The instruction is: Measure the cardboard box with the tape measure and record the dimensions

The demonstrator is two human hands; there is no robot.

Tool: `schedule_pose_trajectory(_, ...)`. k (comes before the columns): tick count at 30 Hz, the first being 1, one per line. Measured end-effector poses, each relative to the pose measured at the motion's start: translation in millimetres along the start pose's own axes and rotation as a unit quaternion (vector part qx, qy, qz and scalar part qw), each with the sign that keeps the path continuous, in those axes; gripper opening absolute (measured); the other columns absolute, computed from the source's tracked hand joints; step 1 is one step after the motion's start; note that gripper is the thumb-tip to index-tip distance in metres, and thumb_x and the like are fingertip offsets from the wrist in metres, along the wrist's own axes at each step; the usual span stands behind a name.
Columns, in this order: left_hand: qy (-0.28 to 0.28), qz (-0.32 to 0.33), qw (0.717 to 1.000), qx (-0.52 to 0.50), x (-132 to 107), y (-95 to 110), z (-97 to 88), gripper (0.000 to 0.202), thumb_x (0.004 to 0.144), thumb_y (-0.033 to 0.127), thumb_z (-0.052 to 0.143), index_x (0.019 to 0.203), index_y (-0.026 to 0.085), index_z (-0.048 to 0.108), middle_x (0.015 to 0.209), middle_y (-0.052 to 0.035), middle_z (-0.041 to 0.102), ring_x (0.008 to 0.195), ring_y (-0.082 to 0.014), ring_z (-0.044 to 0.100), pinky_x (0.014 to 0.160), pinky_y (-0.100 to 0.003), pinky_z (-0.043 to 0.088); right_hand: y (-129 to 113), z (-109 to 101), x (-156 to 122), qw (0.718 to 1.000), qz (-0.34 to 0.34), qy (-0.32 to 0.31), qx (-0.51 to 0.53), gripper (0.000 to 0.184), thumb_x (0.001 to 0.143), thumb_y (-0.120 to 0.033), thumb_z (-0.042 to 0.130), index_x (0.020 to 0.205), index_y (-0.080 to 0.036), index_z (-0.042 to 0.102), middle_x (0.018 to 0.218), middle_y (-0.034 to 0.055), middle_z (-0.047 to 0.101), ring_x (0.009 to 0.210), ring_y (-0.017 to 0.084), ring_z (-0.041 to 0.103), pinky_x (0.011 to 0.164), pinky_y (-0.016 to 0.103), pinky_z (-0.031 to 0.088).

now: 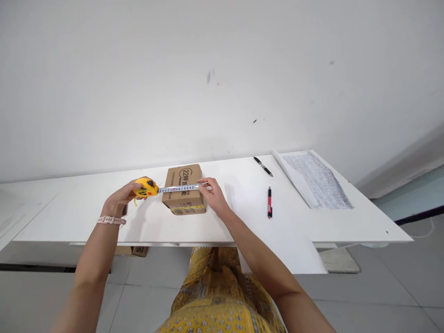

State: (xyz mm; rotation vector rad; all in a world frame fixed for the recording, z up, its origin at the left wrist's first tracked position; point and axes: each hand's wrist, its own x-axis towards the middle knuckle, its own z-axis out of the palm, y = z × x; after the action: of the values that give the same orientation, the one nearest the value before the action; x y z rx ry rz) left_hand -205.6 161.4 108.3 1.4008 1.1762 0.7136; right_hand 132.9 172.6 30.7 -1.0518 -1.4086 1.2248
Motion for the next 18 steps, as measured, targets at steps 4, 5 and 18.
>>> schedule_pose_trajectory(4, -0.013, 0.003, 1.000, 0.005, 2.8, -0.5, 1.7, 0.045, 0.077, 0.049, 0.069, 0.106, 0.015, 0.069, 0.090, -0.0117, 0.072, 0.059, -0.0161, 0.062, 0.045, -0.023, 0.040, 4.1, 4.2, 12.8, 0.981, 0.091, -0.037, 0.170, 0.044, 0.068, -0.036, 0.068, 0.110, -0.027, 0.061, 0.131, 0.0053, 0.062, 0.130, 0.026, 0.051, 0.106, 0.042, 0.044)
schedule_pose_trajectory(5, -0.014, 0.004, 1.000, 0.006, 3.3, -0.4, 2.9, 0.046, 0.077, 0.049, 0.068, 0.107, 0.015, 0.069, 0.089, -0.0113, 0.072, 0.058, -0.0155, 0.061, 0.044, -0.023, 0.038, 4.2, 5.3, 15.1, 0.976, 0.096, -0.043, 0.189, 0.046, 0.067, -0.034, 0.069, 0.112, -0.027, 0.061, 0.133, 0.0052, 0.061, 0.132, 0.026, 0.050, 0.107, 0.042, 0.044)
schedule_pose_trajectory(18, -0.027, 0.009, 1.000, 0.008, 5.8, 0.0, 6.8, 0.046, 0.078, 0.047, 0.069, 0.109, 0.014, 0.070, 0.095, -0.0143, 0.071, 0.067, -0.0199, 0.063, 0.054, -0.029, 0.049, 3.7, 5.3, 9.8, 0.997, 0.021, -0.042, 0.059, 0.029, 0.076, -0.037, 0.065, 0.103, -0.026, 0.070, 0.150, 0.0061, 0.049, 0.134, 0.027, 0.049, 0.111, 0.047, 0.037)
